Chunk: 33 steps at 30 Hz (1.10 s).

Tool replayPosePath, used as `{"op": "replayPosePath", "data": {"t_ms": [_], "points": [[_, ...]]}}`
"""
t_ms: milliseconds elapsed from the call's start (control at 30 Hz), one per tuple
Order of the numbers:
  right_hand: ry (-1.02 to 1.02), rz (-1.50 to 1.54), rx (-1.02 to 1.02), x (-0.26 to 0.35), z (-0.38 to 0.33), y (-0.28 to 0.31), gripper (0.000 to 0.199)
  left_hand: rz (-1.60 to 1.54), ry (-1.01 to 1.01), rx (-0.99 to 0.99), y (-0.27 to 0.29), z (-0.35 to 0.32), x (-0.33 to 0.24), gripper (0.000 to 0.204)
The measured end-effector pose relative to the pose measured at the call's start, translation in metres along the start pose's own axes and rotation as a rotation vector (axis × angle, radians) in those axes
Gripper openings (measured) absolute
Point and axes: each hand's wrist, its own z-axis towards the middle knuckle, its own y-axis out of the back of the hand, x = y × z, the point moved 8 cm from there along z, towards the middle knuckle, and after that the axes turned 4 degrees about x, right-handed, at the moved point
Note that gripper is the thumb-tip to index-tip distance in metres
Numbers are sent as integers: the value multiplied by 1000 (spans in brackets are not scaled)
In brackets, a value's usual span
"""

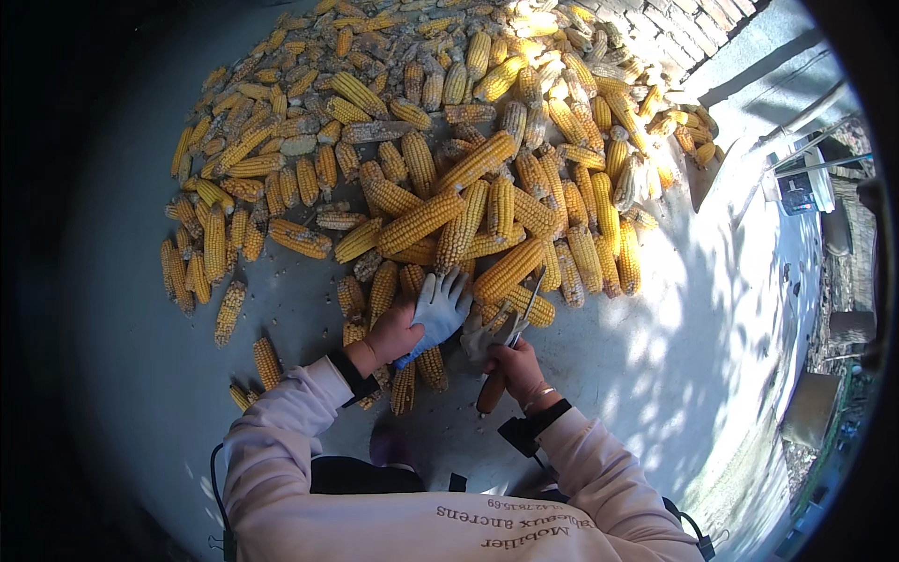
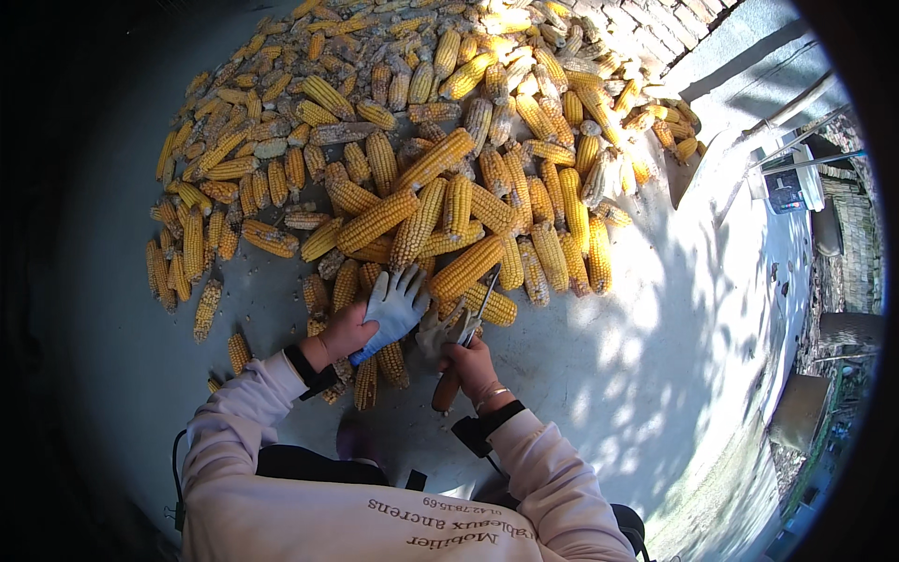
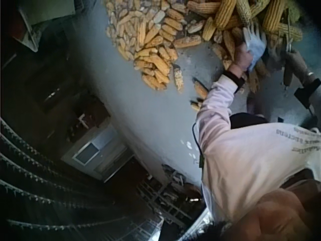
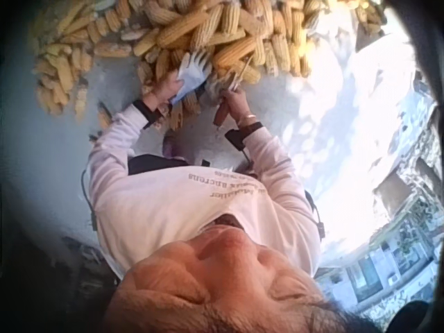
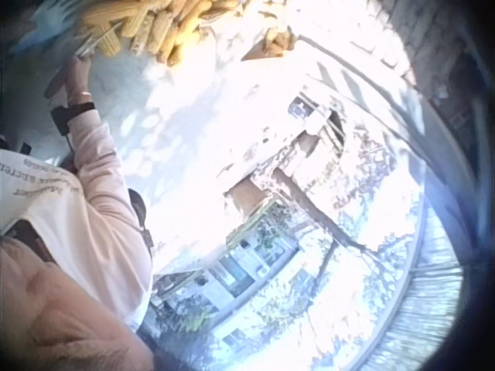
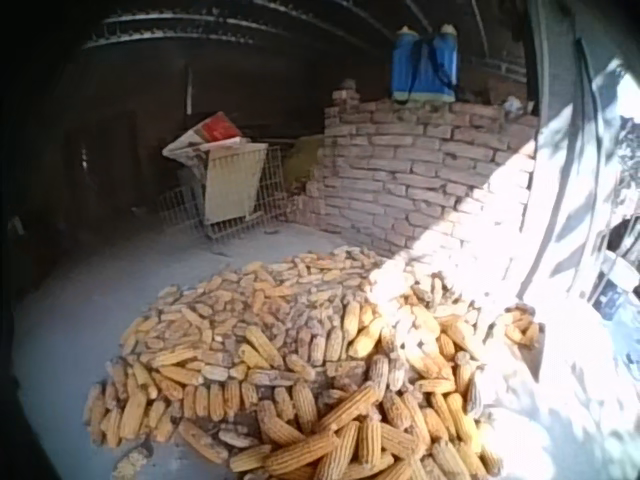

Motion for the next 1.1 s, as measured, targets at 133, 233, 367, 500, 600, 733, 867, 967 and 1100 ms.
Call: {"op": "replayPosePath", "data": {"t_ms": [133, 233, 367, 500, 600, 733, 867, 967, 1100], "points": [[-5, 4, 55, 22, -8, 2, 10, 82, -129, 2, -10, 9, -33, 35], [-2, 15, 91, 41, -9, 1, 11, -32, -181, -54, -9, 15, -55, 35], [-8, 41, 25, 53, -19, 10, 10, -163, -223, -175, -1, 14, -73, 30], [-67, 106, -36, 46, -48, 18, 10, -144, -33, -74, -8, 4, -83, 25], [-145, 129, -132, 34, -84, 22, 11, -262, -5, -4, -7, -18, -114, 31], [-264, 155, -132, 32, -149, -2, 23, -505, 32, 129, -7, -65, -173, 39], [-230, 206, 124, 69, -215, -61, 59, -566, -4, 73, 7, -125, -234, 42], [-138, 324, 307, 117, -263, -109, 58, -525, 72, 73, 24, -171, -271, 37], [-263, -26, 224, 173, -327, -154, 18, -461, 76, 18, 73, -233, -332, 30]]}}
